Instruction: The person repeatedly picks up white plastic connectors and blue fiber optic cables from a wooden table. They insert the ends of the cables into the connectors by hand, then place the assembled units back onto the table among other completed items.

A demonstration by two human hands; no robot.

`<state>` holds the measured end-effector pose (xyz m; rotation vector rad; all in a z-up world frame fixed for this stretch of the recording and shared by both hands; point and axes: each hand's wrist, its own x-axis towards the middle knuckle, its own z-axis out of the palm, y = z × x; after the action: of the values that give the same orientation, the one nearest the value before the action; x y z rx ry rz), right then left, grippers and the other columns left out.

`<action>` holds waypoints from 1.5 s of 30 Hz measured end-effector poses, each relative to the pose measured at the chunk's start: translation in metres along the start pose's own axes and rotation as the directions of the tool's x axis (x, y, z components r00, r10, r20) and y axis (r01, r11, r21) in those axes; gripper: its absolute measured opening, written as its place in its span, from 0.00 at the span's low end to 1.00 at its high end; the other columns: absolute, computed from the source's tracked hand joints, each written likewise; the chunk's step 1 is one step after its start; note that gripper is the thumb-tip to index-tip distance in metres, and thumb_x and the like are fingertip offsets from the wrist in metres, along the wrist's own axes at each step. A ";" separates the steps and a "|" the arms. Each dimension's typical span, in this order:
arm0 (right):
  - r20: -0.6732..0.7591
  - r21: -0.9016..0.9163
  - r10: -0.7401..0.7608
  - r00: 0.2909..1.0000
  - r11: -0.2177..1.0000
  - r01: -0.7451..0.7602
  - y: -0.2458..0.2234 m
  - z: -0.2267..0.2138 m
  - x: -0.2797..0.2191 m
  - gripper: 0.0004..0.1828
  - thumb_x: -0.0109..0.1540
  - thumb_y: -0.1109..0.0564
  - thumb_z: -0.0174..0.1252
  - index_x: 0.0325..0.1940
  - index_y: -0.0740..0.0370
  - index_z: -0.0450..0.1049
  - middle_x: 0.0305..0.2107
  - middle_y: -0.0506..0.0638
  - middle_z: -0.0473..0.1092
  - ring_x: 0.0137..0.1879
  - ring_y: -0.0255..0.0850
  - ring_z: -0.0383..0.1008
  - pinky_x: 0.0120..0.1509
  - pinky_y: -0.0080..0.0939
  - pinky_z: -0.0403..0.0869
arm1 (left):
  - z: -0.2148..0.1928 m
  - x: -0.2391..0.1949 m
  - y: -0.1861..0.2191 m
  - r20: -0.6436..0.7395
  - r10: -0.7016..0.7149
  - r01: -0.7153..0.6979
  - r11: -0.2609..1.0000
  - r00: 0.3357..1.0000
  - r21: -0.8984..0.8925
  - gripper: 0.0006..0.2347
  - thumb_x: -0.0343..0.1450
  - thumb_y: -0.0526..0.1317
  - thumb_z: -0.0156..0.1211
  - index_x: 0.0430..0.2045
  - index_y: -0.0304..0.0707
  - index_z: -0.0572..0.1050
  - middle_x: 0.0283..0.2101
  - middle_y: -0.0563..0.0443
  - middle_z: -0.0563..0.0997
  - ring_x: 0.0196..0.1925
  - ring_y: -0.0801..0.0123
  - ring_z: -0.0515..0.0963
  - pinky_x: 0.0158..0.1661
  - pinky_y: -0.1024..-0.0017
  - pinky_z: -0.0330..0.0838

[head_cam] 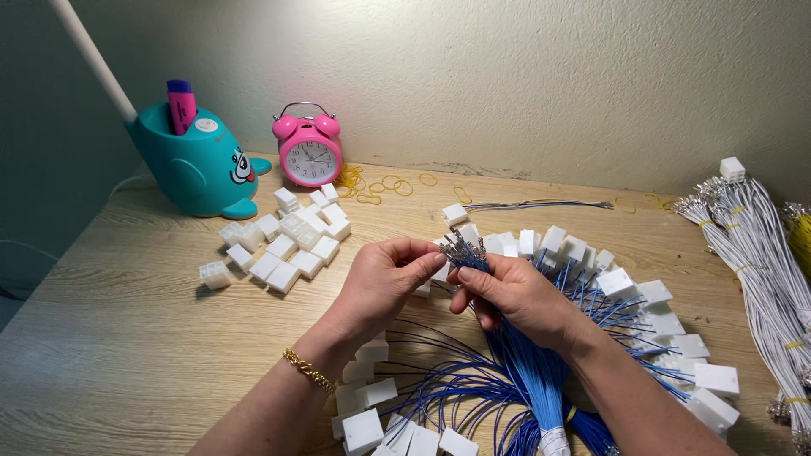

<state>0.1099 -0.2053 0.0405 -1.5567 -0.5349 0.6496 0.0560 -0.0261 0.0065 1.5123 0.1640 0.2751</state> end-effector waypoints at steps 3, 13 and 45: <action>0.010 -0.013 -0.008 1.000 1.000 0.008 0.002 -0.001 0.000 0.16 0.65 0.54 0.54 0.29 0.69 0.75 0.17 0.60 0.75 0.13 0.36 0.66 0.16 0.29 0.62 | 0.000 -0.002 0.004 -0.012 0.013 -0.013 1.000 1.000 -0.004 0.08 0.64 0.39 0.69 0.32 0.35 0.83 0.22 0.51 0.80 0.28 0.79 0.73 0.29 0.82 0.69; 0.014 -0.047 -0.011 1.000 0.999 0.011 -0.002 0.004 -0.003 0.15 0.65 0.54 0.54 0.29 0.68 0.75 0.17 0.58 0.75 0.13 0.34 0.64 0.17 0.28 0.61 | -0.004 -0.005 0.004 -0.013 0.016 -0.016 1.000 1.000 -0.024 0.06 0.65 0.38 0.68 0.29 0.34 0.82 0.20 0.51 0.78 0.27 0.78 0.73 0.29 0.83 0.67; -0.040 -0.199 -0.033 0.999 0.980 0.025 0.009 -0.001 -0.001 0.15 0.60 0.56 0.63 0.22 0.65 0.71 0.10 0.50 0.65 0.17 0.34 0.62 0.22 0.30 0.62 | -0.045 -0.042 0.063 0.240 -0.286 -0.037 0.569 0.928 0.821 0.16 0.68 0.49 0.56 0.42 0.38 0.79 0.40 0.38 0.80 0.43 0.43 0.79 0.44 0.52 0.72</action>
<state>0.1099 -0.2077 0.0322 -1.7425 -0.6034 0.5522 -0.0012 0.0077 0.0639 2.4526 0.1157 -0.2555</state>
